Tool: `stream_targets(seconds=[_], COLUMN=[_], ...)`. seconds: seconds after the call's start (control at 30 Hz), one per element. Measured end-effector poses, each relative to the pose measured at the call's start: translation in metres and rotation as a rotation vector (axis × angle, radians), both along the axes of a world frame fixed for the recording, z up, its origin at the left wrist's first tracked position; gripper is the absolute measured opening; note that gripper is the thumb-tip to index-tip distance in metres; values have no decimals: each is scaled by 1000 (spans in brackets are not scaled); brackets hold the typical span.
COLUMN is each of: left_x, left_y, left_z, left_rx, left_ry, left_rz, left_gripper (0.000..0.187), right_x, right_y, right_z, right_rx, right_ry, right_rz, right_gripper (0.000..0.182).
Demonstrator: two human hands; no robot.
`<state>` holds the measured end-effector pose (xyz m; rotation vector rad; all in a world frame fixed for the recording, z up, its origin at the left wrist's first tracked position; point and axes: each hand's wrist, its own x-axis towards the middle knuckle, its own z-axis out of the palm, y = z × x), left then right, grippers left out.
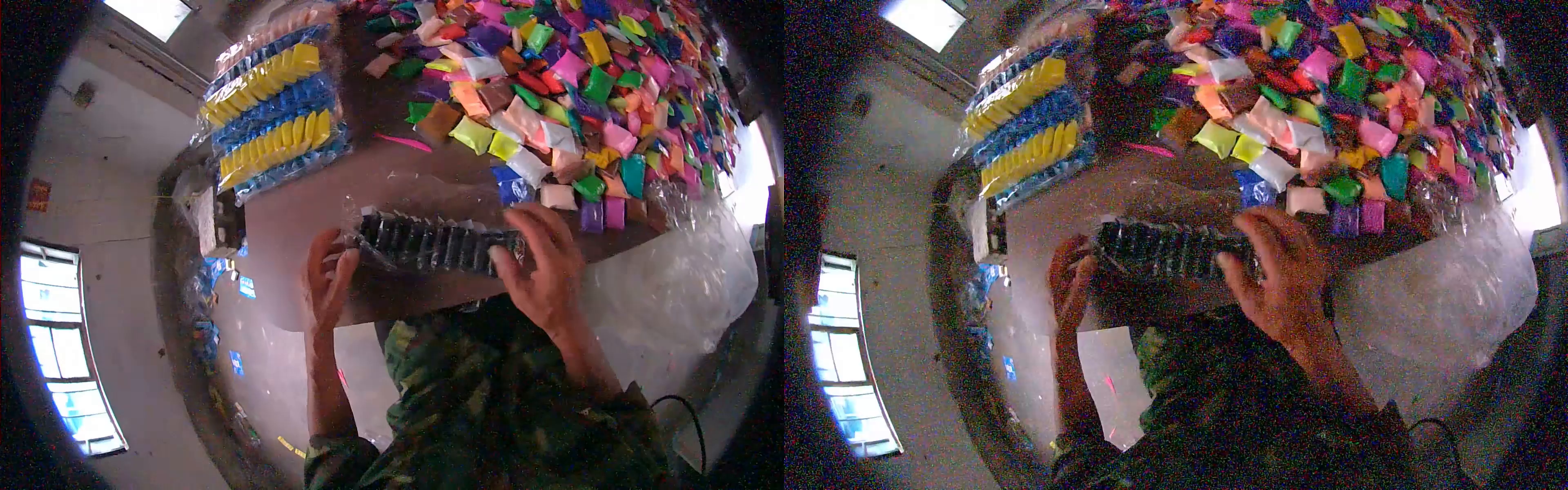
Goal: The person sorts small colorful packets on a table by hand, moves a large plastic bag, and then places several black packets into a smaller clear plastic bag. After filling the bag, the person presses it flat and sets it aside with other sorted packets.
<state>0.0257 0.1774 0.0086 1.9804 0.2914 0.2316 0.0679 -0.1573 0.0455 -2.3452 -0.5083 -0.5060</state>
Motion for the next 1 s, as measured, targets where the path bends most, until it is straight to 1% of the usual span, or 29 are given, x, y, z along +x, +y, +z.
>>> stream_targets(seconds=[0.07, 0.13, 0.17, 0.23, 0.3, 0.37, 0.4, 0.43, 0.5, 0.6, 0.73, 0.8, 0.9, 1.0], left_x=[6, 8, 9, 8, 9, 8, 7, 5, 4, 5, 8, 9, 7, 7], left_y=[-1, -6, -6, -3, 3, 3, -2, -4, -3, -4, -8, -10, -7, -8], left_z=[1, 8, 6, -1, -20, -21, -12, -8, -17, -18, -9, -8, -11, -10], left_rx=[20, 81, 60, 14, 10, 9, 7, 6, 17, 9, 11, -12, -36, -48], left_ry=[-7, -9, -5, 6, -59, -84, -72, -62, -69, -18, -4, -8, -10, -17], left_rz=[0, 38, 52, 87, 112, 126, 126, 127, 145, 171, 191, 197, 194, 202], left_gripper=[48, 42, 41, 38, 36, 34, 33, 32, 29, 25, 21, 21, 22, 23], right_x=[11, 27, 35, 54, 73, 83, 88, 93, 103, 106, 113, 116, 118, 117], right_y=[20, 41, 51, 73, 96, 114, 121, 128, 140, 149, 150, 149, 150, 154], right_z=[23, 25, 24, 13, 1, 0, -1, -5, -14, -21, -18, -15, -18, -21], right_rx=[-24, -16, -14, -41, -88, -88, -88, -88, -84, -61, -54, -77, -52, -73], right_ry=[43, 100, 129, 255, 347, 326, 319, 351, 415, 439, 534, 598, 606, 601], right_rz=[167, 344, 433, 456, 464, 576, 631, 673, 755, 760, 882, 903, 971, 963], right_gripper=[52, 50, 49, 46, 44, 42, 42, 40, 36, 31, 26, 26, 26, 25])
